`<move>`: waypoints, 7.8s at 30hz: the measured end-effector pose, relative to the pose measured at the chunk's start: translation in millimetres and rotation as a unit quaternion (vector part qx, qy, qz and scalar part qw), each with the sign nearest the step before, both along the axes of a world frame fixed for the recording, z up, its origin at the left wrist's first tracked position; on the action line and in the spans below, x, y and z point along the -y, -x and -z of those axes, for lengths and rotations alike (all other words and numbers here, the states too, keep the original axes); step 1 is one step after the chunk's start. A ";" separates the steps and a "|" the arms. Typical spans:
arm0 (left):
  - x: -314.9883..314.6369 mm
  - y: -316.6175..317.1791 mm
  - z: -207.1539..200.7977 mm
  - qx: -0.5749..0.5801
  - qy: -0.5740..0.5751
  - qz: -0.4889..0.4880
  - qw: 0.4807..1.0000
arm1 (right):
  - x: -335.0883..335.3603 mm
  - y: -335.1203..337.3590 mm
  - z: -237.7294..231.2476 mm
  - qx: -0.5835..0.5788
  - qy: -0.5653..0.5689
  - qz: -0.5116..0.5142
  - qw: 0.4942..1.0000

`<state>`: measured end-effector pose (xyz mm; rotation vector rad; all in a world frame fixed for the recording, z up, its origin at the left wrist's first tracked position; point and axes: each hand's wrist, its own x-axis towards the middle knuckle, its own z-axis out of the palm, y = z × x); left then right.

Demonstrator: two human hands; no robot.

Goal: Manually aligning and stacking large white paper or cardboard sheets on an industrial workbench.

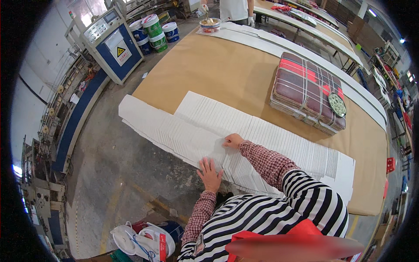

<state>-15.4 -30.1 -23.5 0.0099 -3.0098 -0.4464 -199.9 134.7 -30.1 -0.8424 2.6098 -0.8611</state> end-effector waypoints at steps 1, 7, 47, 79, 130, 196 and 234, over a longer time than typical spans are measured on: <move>1.8 -1.2 1.9 -0.001 -0.008 -0.002 1.000 | 2.8 -3.4 -4.5 0.020 0.006 0.025 0.999; -2.3 -1.5 2.8 0.002 0.004 0.005 1.000 | 2.0 -17.4 -16.5 -0.073 0.117 0.063 0.988; -5.5 -5.9 -5.0 0.005 -0.002 -0.026 1.000 | -26.5 -33.4 -6.9 0.050 -0.015 0.074 0.996; -11.6 -14.4 -1.4 0.035 0.007 -0.023 0.999 | -19.4 -25.8 -9.1 0.104 -0.024 0.104 0.989; -29.9 -17.1 -4.5 0.003 0.002 -0.021 1.000 | -60.2 -38.7 -0.4 0.146 -0.065 0.086 0.983; -51.9 -23.7 4.4 0.019 0.059 0.032 0.998 | -52.4 -31.1 -21.0 -0.089 0.036 -0.112 0.989; -55.3 -18.6 -3.8 0.021 -0.005 0.021 1.000 | -67.8 -43.1 36.4 0.130 -0.020 0.139 0.982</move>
